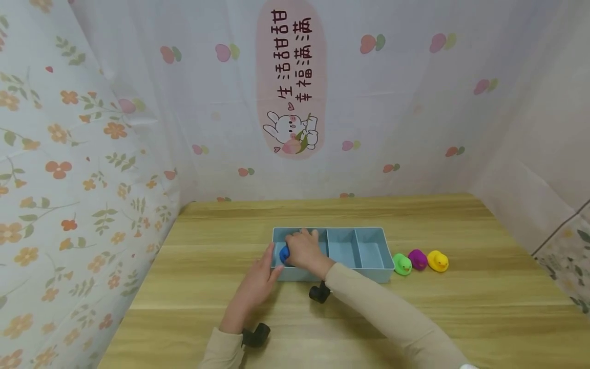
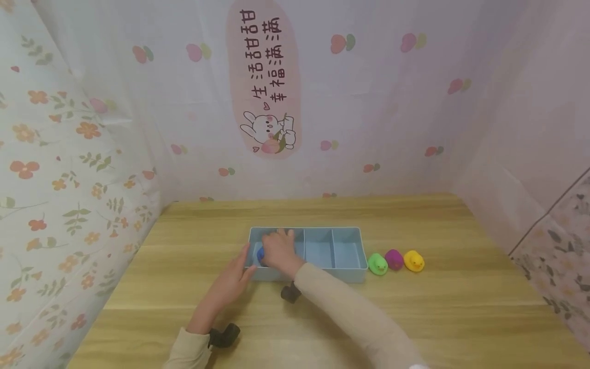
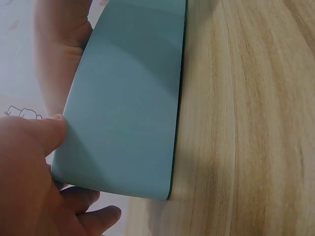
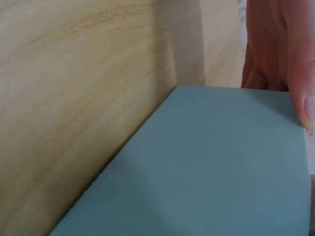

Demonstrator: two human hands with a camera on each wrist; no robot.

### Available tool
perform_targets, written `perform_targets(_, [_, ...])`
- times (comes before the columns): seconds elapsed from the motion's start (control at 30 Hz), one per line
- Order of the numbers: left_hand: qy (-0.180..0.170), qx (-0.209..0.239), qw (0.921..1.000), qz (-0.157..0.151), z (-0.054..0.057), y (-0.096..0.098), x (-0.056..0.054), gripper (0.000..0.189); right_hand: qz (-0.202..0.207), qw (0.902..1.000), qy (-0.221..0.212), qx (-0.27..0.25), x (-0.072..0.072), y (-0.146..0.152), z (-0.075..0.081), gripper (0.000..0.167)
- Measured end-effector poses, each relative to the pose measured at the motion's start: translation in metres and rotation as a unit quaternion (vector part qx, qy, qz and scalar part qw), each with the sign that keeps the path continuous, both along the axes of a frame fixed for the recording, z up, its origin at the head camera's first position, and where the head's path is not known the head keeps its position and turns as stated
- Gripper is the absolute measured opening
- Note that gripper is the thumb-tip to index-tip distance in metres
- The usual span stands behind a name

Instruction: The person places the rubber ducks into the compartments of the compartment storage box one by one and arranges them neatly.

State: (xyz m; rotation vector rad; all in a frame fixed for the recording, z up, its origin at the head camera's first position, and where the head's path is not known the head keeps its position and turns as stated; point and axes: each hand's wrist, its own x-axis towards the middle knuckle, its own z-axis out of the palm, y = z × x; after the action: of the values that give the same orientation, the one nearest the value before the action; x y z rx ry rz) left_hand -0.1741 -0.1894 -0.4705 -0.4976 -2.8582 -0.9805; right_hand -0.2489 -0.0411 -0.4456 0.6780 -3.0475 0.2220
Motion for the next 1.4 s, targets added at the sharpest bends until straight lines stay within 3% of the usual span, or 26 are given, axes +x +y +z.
perform_targets(0.17, [-0.004,-0.002,1.0,0.001,0.002,0.004,0.0,0.059,0.002,0.9999,0.002,0.013,0.0,0.003,0.001,0.034])
perform_targets(0.43, [-0.014,-0.003,0.9999,-0.002,0.001,0.006,0.002,0.06,0.014,0.9996,0.009,-0.022,0.007,0.012,0.005,0.039])
perform_targets(0.7, [-0.016,-0.015,0.9997,0.008,0.0,0.005,0.003,0.061,0.04,0.9922,0.088,-0.08,0.01,0.025,0.017,0.026])
perform_targets(0.87, [-0.017,-0.031,0.9993,0.012,0.0,0.004,0.002,0.062,0.051,0.9871,0.115,-0.099,0.008,0.034,0.023,0.017])
perform_targets(1.03, [-0.015,-0.032,0.9993,0.01,0.0,0.004,0.001,0.063,0.063,0.9836,0.107,-0.131,0.007,0.045,0.03,0.013])
perform_targets(1.4, [-0.011,-0.042,0.9989,0.019,0.001,0.003,0.002,0.062,0.064,0.9873,0.073,-0.125,0.007,0.071,0.037,0.014])
